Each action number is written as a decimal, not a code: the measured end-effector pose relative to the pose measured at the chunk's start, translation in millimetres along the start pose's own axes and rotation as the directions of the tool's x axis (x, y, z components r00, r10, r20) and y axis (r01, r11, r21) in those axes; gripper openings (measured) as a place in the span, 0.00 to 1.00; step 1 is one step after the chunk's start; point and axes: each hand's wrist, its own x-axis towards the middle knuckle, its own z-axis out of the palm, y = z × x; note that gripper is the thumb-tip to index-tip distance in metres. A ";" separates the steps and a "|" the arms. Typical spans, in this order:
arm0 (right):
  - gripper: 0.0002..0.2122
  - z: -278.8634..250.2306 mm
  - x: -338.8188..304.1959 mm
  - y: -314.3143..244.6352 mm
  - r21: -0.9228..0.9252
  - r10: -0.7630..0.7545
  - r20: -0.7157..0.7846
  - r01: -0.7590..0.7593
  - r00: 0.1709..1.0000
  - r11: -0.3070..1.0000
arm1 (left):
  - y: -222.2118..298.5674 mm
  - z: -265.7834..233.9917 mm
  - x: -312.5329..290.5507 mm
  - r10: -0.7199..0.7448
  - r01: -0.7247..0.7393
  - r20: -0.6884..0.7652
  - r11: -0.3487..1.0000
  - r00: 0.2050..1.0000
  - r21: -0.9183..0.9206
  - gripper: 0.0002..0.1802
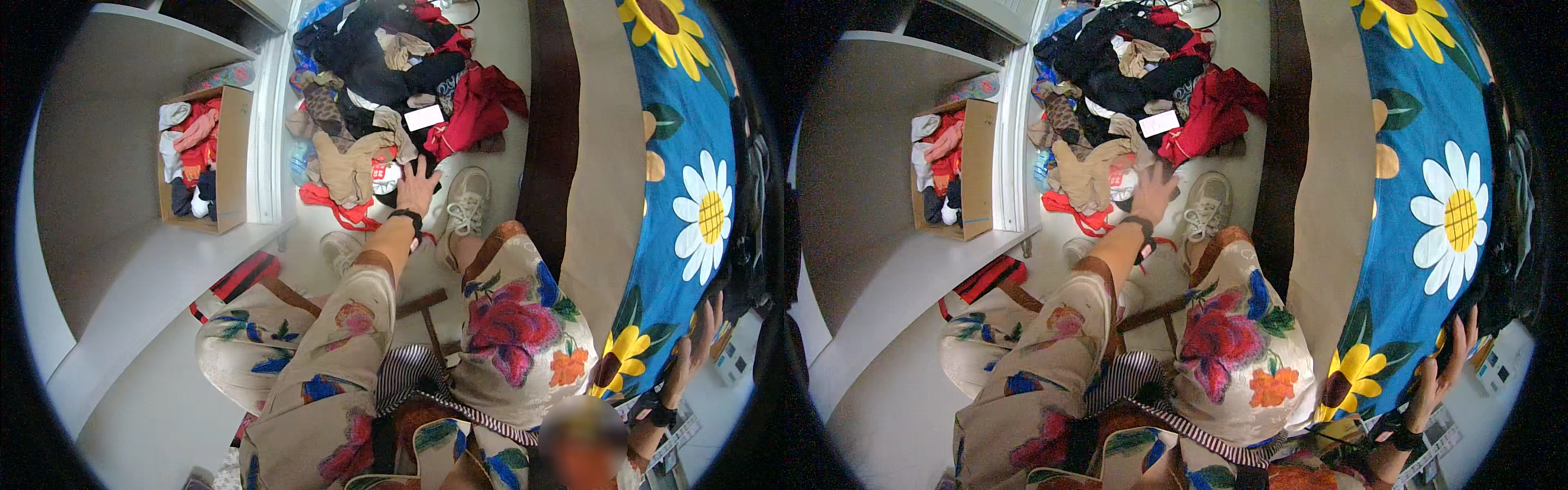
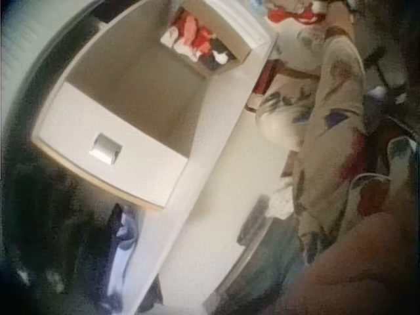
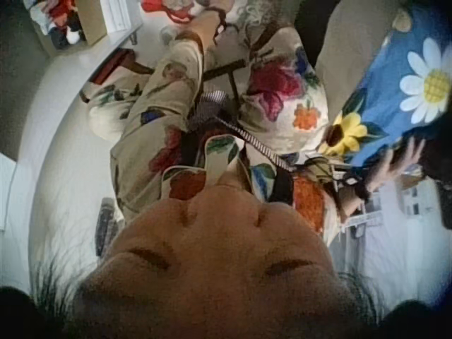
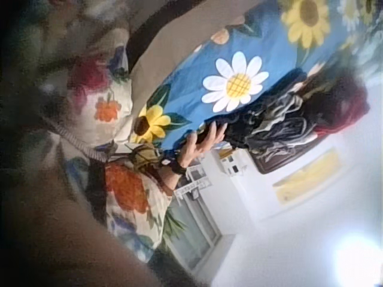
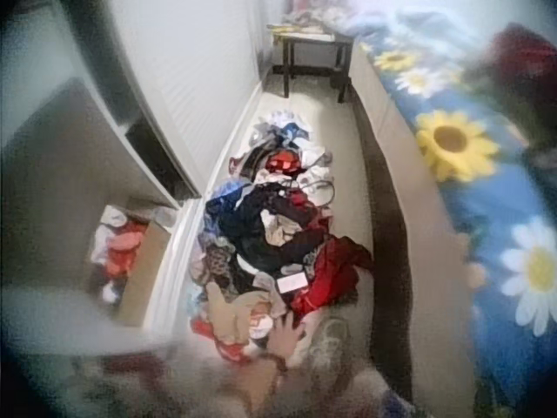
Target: The person sits on the floor and sorts through a pile of socks. They pick up individual socks, unfold them, and place them into a cardboard box or onto a nearby bed. The process is repeated for multiple socks of different colors.
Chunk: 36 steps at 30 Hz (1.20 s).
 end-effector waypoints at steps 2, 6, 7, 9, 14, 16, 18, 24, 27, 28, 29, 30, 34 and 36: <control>0.27 1.1 -1.3 1.6 -0.004 0.002 -0.009 -0.002 1.000 1.000 | -15.5 11.0 3.4 0.065 -0.064 0.070 0.998 0.995 -0.009 0.15; 0.26 2.0 0.6 -0.8 0.010 -0.029 -0.019 0.029 0.999 1.000 | -51.6 9.7 -22.3 0.162 -0.188 -0.138 0.962 0.977 -0.199 0.11; 0.25 1.9 2.0 -1.7 -0.031 -0.046 -0.026 0.045 0.999 0.998 | -57.5 0.4 -32.2 0.142 -0.225 -0.242 0.907 0.960 -0.357 0.12; 0.23 0.4 4.6 -2.7 -0.039 -0.101 -0.011 0.100 0.995 0.994 | -60.8 -28.3 -51.3 -0.015 -0.123 -0.213 0.777 0.977 -0.617 0.14; 0.20 -4.1 6.4 0.8 0.010 -0.185 -0.031 0.185 0.982 0.983 | -64.4 -133.4 -91.9 -0.267 0.040 0.124 -0.297 0.956 -0.954 0.18; 0.20 -4.2 6.7 0.6 0.089 -0.215 -0.070 0.221 0.974 0.971 | -72.9 -177.9 -106.0 -0.263 -0.142 0.001 -0.527 0.965 -0.838 0.18; 0.20 -7.5 6.4 -4.7 0.172 -0.208 -0.088 0.221 0.974 0.960 | -74.5 -216.9 -121.8 -0.280 -0.084 0.035 -0.403 0.959 -0.911 0.15; 0.20 -60.1 -14.6 -67.3 -0.073 -0.225 -0.226 0.214 0.948 0.974 | -56.0 -323.6 -186.4 -0.231 -0.315 -0.259 -0.254 0.938 -0.915 0.11; 0.19 -69.5 -45.5 -126.0 0.142 -0.440 -0.217 0.474 0.871 0.869 | -32.1 -364.6 -238.0 -0.138 -0.435 -0.413 -0.276 0.900 -0.857 0.13; 0.21 -56.7 -51.2 -148.6 0.393 -0.478 -0.130 0.488 0.868 0.780 | -22.2 -375.1 -251.8 -0.121 -0.464 -0.448 -0.270 0.886 -0.844 0.13; 0.25 -39.4 -60.0 -171.5 0.610 -0.490 0.073 0.350 0.868 0.710 | -9.7 -380.7 -266.9 -0.090 -0.493 -0.493 -0.322 0.866 -0.808 0.14; 0.31 -10.3 -69.8 -198.1 0.829 -0.501 0.216 0.114 0.838 0.548 | 2.0 -384.0 -279.6 -0.089 -0.524 -0.525 -0.305 0.847 -0.795 0.14; 0.47 95.2 -85.6 -285.0 0.777 -0.388 0.627 -0.505 0.675 0.376 | 35.5 -383.5 -316.2 -0.081 -0.566 -0.580 -0.361 0.810 -0.741 0.16; 0.44 127.1 -92.7 -306.8 0.676 -0.556 0.612 -0.737 0.563 -0.003 | 38.8 -380.0 -330.5 -0.085 -0.579 -0.584 -0.309 0.807 -0.755 0.16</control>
